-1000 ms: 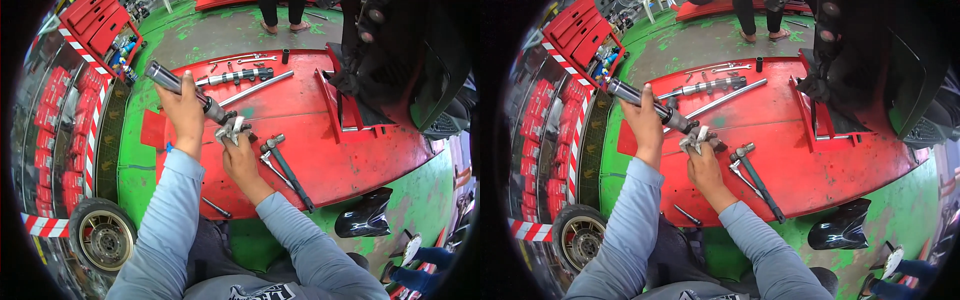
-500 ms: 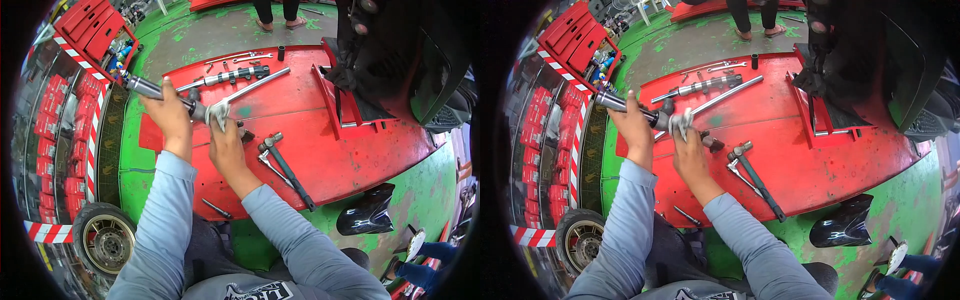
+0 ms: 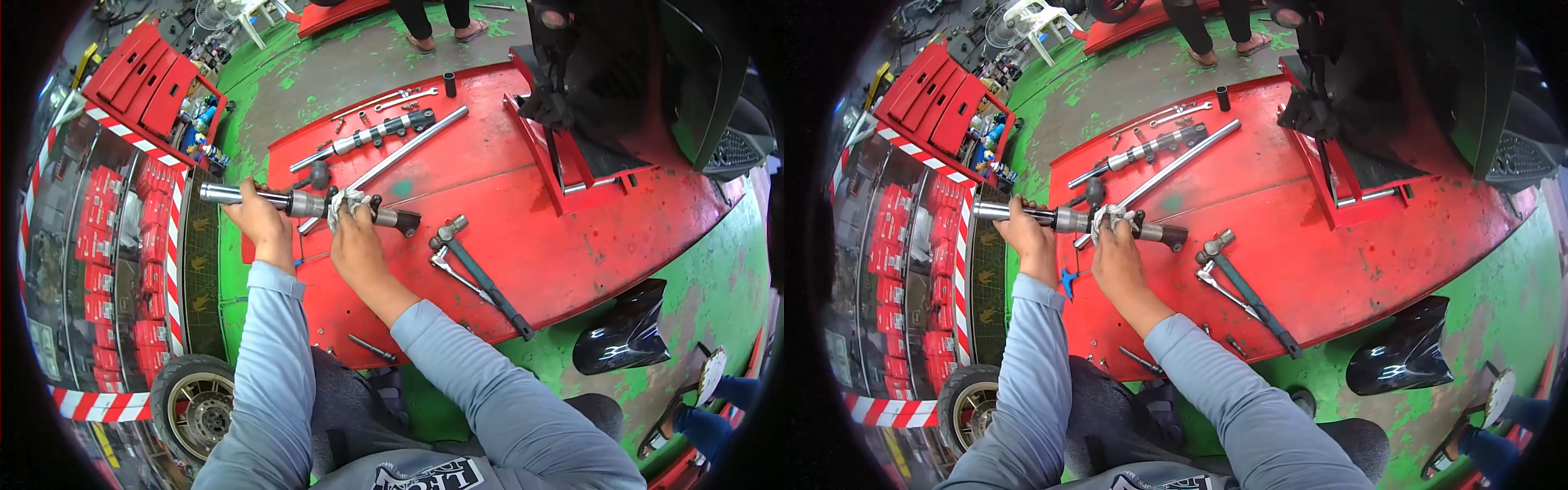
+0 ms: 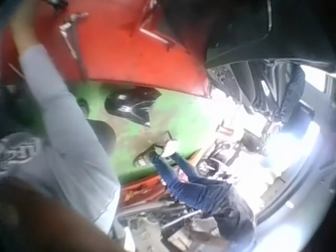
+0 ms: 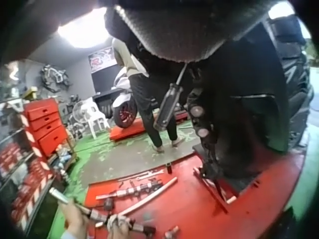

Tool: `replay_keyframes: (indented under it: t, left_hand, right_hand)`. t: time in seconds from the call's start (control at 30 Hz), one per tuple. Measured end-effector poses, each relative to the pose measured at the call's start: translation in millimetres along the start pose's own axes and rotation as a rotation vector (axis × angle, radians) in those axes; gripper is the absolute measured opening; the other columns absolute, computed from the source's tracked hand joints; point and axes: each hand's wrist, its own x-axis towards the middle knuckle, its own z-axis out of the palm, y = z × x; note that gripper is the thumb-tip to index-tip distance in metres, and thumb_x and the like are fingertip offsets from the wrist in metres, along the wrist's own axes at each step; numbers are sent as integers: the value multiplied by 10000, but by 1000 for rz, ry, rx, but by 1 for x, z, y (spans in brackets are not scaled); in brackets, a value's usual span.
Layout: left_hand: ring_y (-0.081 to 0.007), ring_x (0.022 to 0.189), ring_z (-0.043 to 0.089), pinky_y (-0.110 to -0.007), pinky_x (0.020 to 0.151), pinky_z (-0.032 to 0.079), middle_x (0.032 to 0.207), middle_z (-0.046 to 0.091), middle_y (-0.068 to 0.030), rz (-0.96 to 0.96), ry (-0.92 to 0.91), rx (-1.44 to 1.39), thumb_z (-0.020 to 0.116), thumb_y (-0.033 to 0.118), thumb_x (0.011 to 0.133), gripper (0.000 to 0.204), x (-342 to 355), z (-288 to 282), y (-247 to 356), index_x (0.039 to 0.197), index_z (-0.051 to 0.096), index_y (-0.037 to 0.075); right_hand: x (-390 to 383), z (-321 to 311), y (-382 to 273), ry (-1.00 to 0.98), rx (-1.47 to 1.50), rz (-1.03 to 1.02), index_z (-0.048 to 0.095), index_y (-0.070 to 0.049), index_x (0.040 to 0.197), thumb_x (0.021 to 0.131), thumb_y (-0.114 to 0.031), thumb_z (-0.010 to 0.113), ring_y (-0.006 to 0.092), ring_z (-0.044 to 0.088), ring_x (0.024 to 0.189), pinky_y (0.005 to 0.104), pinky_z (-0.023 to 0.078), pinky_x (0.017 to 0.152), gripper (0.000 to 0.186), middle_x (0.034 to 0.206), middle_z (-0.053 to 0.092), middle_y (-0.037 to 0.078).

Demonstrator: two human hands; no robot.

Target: Dismantling motorcycle front suspension forks and cleaning the internal components in a wash basin.

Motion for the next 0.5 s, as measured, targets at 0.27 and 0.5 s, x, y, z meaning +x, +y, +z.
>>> replay_keyframes:
  t: [0.27,0.5]
  left_hand:
    - [-155,596,492,-315,530,445,732,470,-50,-102,-57,-63,518,28,867,133,-2,-9,21,895,392,62]
    - [-143,565,444,-326,514,429,682,440,-22,-180,50,-114,498,78,886,128,11,-12,12,816,392,93]
  right_hand:
    - [12,-13,3,-89,-310,23,561,24,1191,879,-71,499,359,565,1018,436,517,840,332,1080,513,204]
    - [-12,-25,55,-114,-352,-244,612,-40,1187,871,-125,563,329,597,928,421,539,754,331,991,535,156]
